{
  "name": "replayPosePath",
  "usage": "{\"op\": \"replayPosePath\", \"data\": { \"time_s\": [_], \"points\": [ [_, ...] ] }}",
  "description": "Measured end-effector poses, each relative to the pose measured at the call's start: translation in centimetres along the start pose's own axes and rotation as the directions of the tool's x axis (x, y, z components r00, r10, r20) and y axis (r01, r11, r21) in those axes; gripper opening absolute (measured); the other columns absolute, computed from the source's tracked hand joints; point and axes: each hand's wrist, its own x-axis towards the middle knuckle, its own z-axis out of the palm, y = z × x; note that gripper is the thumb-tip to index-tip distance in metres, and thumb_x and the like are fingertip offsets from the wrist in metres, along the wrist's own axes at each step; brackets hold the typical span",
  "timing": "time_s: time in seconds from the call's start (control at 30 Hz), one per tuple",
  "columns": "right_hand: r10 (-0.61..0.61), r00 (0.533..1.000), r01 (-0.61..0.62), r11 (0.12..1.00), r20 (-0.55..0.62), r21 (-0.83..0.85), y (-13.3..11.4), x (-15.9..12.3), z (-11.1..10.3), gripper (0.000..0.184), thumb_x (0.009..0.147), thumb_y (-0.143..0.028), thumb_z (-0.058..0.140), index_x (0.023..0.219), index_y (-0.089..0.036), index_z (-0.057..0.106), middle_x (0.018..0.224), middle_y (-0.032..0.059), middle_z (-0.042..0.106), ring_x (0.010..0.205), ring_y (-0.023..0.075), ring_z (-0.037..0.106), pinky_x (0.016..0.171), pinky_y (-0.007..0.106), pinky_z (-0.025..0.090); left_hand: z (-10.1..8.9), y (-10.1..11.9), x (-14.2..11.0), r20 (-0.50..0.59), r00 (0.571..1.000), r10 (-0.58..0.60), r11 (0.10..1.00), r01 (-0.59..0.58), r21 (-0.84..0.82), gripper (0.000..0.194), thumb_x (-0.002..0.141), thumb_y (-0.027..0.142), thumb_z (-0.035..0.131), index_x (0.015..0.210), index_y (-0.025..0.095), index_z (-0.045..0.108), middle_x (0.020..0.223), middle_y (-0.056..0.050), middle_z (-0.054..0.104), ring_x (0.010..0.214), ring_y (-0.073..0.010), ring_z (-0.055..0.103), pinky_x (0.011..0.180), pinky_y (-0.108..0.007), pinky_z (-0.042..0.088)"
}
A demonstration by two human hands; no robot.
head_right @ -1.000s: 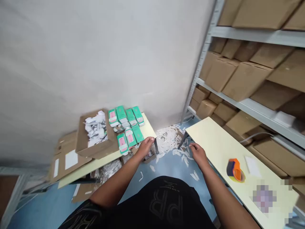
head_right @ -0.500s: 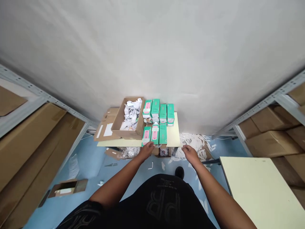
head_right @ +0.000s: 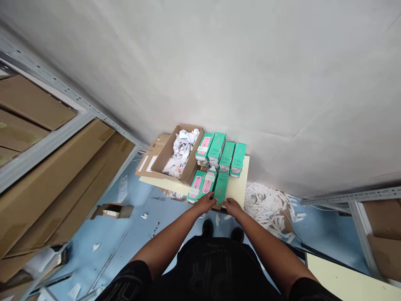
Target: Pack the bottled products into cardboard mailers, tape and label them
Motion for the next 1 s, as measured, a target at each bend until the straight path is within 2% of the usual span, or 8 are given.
{"op": "replayPosePath", "data": {
  "time_s": [0.1,0.23,0.33,0.47,0.53,0.63,0.83,1.0],
  "points": [
    [0.075,0.997,-0.075,0.997,0.014,0.032,-0.8,1.1,1.2,0.049,0.077,-0.046,0.063,0.118,-0.019,0.065,0.109,0.0129,0.074,0.089,0.0263,0.071,0.065,0.033,0.055,0.2,-0.4,1.6,0.052,0.999,0.011,0.999,-0.013,0.035,0.053,0.08,0.04,0.071,0.128,0.018,0.066,0.133,-0.018,0.07,0.125,-0.0376,0.064,0.105,-0.046,0.048],
    [0.084,0.996,-0.08,0.988,-0.027,0.132,-0.8,1.2,2.7,0.048,0.08,-0.048,0.06,0.12,-0.022,0.065,0.113,0.0094,0.074,0.103,0.026,0.069,0.078,0.034,0.055,0.1,-0.7,2.6,0.124,0.991,0.05,0.996,-0.058,0.061,0.048,0.084,0.042,0.068,0.125,0.017,0.068,0.126,-0.017,0.073,0.117,-0.0364,0.068,0.098,-0.043,0.051],
    [0.092,0.989,-0.064,0.973,-0.116,0.224,0.2,0.1,3.2,0.049,0.078,-0.047,0.061,0.12,-0.023,0.064,0.113,0.0088,0.074,0.106,0.0265,0.068,0.083,0.036,0.054,0.1,-0.8,2.5,0.191,0.98,0.046,0.997,-0.056,0.052,0.041,0.084,0.038,0.069,0.119,0.018,0.07,0.118,-0.012,0.076,0.11,-0.0313,0.07,0.092,-0.037,0.052],
    [0.153,0.969,-0.072,0.927,-0.194,0.367,1.4,-1.5,3.4,0.045,0.074,-0.047,0.064,0.113,-0.022,0.065,0.106,0.0077,0.075,0.1,0.0263,0.069,0.077,0.036,0.055,0.7,-1.5,2.2,0.29,0.95,0.114,0.992,-0.094,-0.083,0.036,0.084,0.025,0.065,0.119,0.016,0.067,0.118,-0.01,0.075,0.106,-0.0242,0.069,0.09,-0.032,0.051],
    [0.171,0.963,-0.065,0.897,-0.207,0.438,1.4,-2.0,3.5,0.041,0.073,-0.044,0.066,0.108,-0.023,0.064,0.102,0.0065,0.075,0.093,0.0246,0.071,0.072,0.033,0.055,1.0,-1.8,2.3,0.282,0.946,0.158,0.985,-0.131,-0.11,0.037,0.082,0.021,0.065,0.118,0.014,0.066,0.117,-0.011,0.074,0.106,-0.0238,0.068,0.091,-0.033,0.051],
    [0.184,0.957,-0.046,0.859,-0.225,0.51,0.6,-2.3,3.7,0.034,0.073,-0.038,0.066,0.104,-0.022,0.062,0.098,0.006,0.075,0.084,0.0227,0.072,0.063,0.029,0.054,1.3,-1.9,2.7,0.191,0.973,0.133,0.988,-0.114,-0.105,0.035,0.082,0.024,0.067,0.116,0.014,0.066,0.113,-0.012,0.073,0.106,-0.0244,0.067,0.092,-0.034,0.05],
    [0.193,0.976,-0.085,0.765,-0.1,0.638,-1.8,-3.9,3.4,0.036,0.078,-0.031,0.069,0.111,-0.021,0.059,0.083,0.0033,0.074,0.063,0.0183,0.069,0.056,0.028,0.053,1.4,-1.0,2.5,0.195,0.981,0.009,0.953,0.05,-0.299,0.04,0.09,0.042,0.065,0.121,0.016,0.062,0.109,-0.011,0.074,0.099,-0.0234,0.07,0.086,-0.033,0.051],
    [0.231,0.973,-0.181,0.758,0.002,0.627,-4.1,-5.5,2.2,0.026,0.092,-0.045,0.063,0.104,-0.022,0.06,0.074,0.0024,0.071,0.052,0.0141,0.063,0.051,0.024,0.049,0.8,0.9,1.1,0.2,0.98,0.013,0.89,0.08,-0.45,0.046,0.091,0.058,0.06,0.114,0.019,0.067,0.109,-0.009,0.074,0.098,-0.0237,0.069,0.083,-0.034,0.054]
  ]
}}
